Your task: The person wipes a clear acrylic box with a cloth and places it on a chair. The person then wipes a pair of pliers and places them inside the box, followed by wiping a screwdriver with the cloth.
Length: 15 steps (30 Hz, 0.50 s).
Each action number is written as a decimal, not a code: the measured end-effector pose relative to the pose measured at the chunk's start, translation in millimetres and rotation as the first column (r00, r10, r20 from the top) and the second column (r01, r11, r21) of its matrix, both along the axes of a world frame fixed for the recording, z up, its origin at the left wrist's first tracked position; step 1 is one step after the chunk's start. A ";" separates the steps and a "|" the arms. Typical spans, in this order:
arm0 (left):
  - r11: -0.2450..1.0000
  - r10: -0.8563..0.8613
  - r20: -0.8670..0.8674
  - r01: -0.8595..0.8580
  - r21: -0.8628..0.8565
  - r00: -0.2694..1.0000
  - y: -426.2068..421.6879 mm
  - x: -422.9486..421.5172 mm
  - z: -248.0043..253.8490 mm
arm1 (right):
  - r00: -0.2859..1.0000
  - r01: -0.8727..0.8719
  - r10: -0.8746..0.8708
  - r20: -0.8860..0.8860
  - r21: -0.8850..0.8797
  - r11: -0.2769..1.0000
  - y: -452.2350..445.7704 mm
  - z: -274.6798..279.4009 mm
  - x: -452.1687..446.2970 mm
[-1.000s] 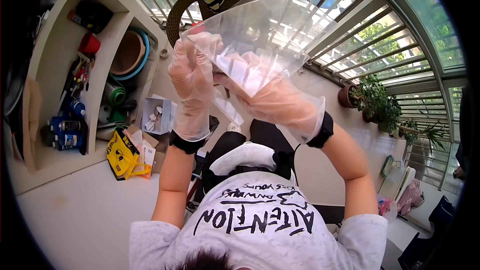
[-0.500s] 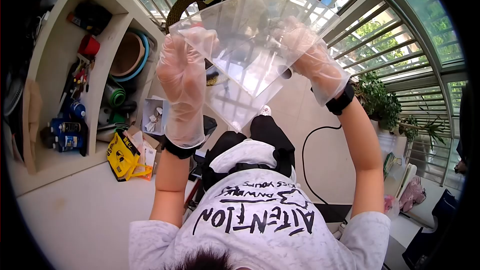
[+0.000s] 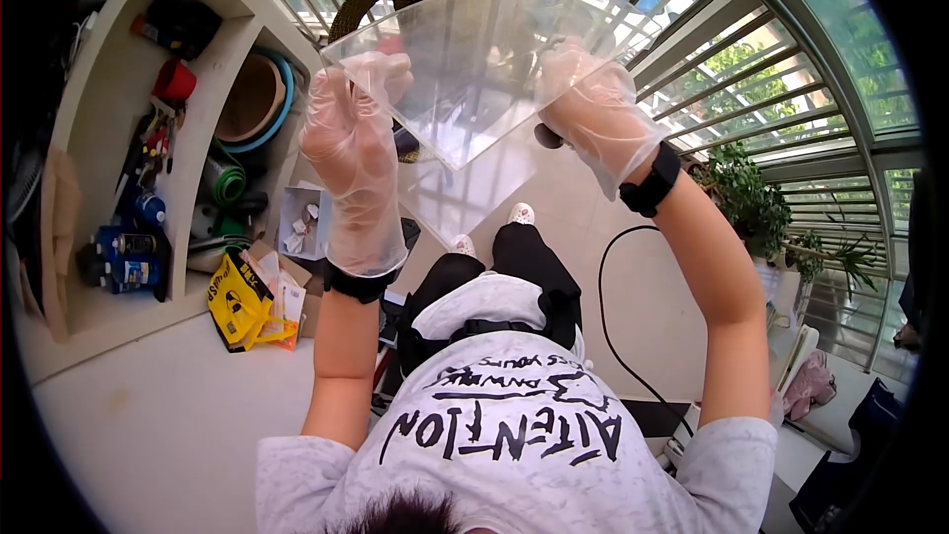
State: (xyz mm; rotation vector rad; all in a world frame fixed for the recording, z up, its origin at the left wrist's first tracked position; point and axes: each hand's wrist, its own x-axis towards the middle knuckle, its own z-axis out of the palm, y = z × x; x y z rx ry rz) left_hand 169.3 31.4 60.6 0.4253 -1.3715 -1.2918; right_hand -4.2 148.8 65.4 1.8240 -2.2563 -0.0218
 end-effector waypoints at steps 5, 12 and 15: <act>0.864 0.496 0.232 -0.448 -0.230 0.837 -28.3 9.6 2.0 | 0.841 0.391 -0.481 0.250 0.335 0.857 -7.1 -2.1 -7.5; 0.837 0.507 0.068 -0.472 -0.279 0.859 -69.1 47.0 8.1 | 0.717 0.483 -0.387 0.580 -0.012 0.876 22.5 -21.8 -18.8; 0.931 0.330 -0.054 -0.334 -0.146 0.943 -59.3 39.5 -1.5 | 0.868 0.173 0.072 0.491 -0.436 0.883 9.4 -1.7 15.3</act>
